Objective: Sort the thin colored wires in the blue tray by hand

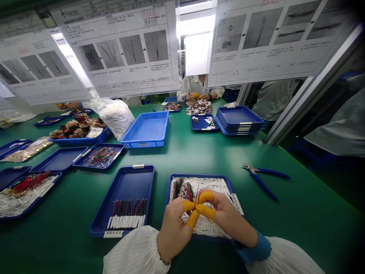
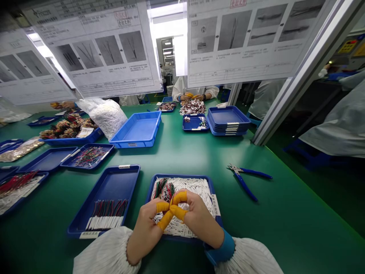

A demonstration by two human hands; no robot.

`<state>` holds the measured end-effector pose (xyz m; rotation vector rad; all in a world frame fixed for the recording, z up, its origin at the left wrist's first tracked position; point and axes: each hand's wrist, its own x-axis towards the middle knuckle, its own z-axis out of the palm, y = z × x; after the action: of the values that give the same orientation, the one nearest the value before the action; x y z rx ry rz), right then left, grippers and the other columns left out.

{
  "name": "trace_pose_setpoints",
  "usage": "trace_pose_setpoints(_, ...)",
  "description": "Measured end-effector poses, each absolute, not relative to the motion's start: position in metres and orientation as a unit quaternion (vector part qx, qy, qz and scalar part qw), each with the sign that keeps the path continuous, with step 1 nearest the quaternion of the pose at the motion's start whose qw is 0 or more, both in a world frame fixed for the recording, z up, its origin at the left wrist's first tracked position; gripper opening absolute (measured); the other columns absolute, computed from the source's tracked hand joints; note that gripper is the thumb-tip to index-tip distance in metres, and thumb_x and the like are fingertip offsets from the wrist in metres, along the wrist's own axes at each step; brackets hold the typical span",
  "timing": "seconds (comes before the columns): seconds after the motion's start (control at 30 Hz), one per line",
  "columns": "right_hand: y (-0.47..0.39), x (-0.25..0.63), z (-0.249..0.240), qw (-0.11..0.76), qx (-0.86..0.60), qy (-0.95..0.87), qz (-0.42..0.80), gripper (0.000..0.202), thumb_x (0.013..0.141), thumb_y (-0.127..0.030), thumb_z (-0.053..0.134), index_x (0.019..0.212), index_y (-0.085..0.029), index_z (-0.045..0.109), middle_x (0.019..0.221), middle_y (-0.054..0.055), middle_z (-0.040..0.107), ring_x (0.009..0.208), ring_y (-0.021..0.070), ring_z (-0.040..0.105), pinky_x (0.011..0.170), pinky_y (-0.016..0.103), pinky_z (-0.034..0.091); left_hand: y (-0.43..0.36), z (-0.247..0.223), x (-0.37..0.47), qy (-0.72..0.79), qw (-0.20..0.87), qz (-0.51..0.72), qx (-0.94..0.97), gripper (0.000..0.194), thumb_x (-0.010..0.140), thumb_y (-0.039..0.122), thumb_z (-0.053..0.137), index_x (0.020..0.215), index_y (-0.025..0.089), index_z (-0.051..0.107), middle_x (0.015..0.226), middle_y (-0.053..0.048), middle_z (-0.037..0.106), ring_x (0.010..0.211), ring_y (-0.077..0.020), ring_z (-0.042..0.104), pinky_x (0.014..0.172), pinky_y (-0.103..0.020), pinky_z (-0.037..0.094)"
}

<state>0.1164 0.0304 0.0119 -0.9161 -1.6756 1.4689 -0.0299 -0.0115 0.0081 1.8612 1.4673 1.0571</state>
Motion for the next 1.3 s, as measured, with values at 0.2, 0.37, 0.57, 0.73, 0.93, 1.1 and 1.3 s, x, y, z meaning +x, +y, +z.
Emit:
trace_pose_setpoints(0.2,0.03,0.116,0.011,0.453,-0.382,-0.496,0.635,0.014,0.063,-0.028,0.068,0.073,-0.019,0.062,0.072,0.001,0.059,0.071,0.0168,0.054,0.069,0.03,0.045,-0.016,0.015,-0.028,0.54,0.451,0.439,0.559,0.018,0.072,0.024,0.057,0.061,0.012,0.063,0.061,-0.005,0.06,0.06,-0.0166,0.053,0.058,-0.025,0.041)
trace_pose_setpoints(0.37,0.03,0.121,0.015,0.484,-0.424,-0.49,0.589,0.015,0.064,-0.031,0.068,0.068,-0.019,0.062,0.071,0.001,0.059,0.071,0.0165,0.052,0.069,0.03,0.043,-0.017,0.015,-0.028,0.519,0.496,0.439,0.54,0.018,0.073,0.023,0.056,0.06,0.013,0.063,0.056,-0.002,0.057,0.055,-0.0136,0.05,0.054,-0.023,0.039)
trace_pose_setpoints(0.57,0.031,0.123,0.015,0.485,-0.44,-0.483,0.581,0.017,0.061,-0.032,0.071,0.07,-0.02,0.063,0.073,0.002,0.06,0.075,0.019,0.054,0.074,0.033,0.043,-0.02,0.016,-0.029,0.524,0.487,0.428,0.553,0.017,0.072,0.023,0.055,0.058,0.013,0.061,0.057,-0.003,0.056,0.054,-0.0135,0.049,0.052,-0.023,0.039)
trace_pose_setpoints(0.73,0.034,0.124,0.016,0.434,-0.419,-0.52,0.604,0.018,0.066,-0.034,0.067,0.075,-0.019,0.061,0.075,0.003,0.061,0.076,0.0192,0.056,0.074,0.034,0.045,-0.023,0.014,-0.026,0.54,0.457,0.409,0.576,0.018,0.073,0.023,0.054,0.058,0.014,0.058,0.057,-0.002,0.055,0.056,-0.0138,0.049,0.053,-0.023,0.039)
trace_pose_setpoints(0.93,0.031,0.127,0.017,0.44,-0.396,-0.588,0.552,0.009,0.072,-0.028,0.061,0.073,-0.02,0.058,0.074,0.002,0.058,0.073,0.0182,0.054,0.071,0.033,0.043,-0.024,0.012,-0.025,0.523,0.386,0.384,0.656,0.022,0.076,0.019,0.054,0.054,0.015,0.054,0.055,0.0,0.052,0.054,-0.0119,0.047,0.054,-0.022,0.036)
trace_pose_setpoints(1.1,0.031,0.13,0.019,0.458,-0.422,-0.569,0.537,0.008,0.071,-0.027,0.06,0.069,-0.019,0.059,0.069,0.001,0.056,0.068,0.0166,0.051,0.067,0.032,0.043,-0.022,0.013,-0.025,0.505,0.363,0.386,0.681,0.023,0.078,0.02,0.053,0.056,0.015,0.054,0.056,-0.001,0.052,0.055,-0.0122,0.047,0.055,-0.023,0.036)
trace_pose_setpoints(1.3,0.033,0.13,0.022,0.414,-0.387,-0.569,0.596,0.018,0.07,-0.033,0.062,0.081,-0.02,0.058,0.078,0.003,0.059,0.075,0.0179,0.055,0.071,0.032,0.045,-0.026,0.012,-0.022,0.509,0.354,0.371,0.691,0.023,0.077,0.016,0.053,0.054,0.016,0.052,0.056,0.0,0.051,0.055,-0.0119,0.048,0.054,-0.022,0.036)
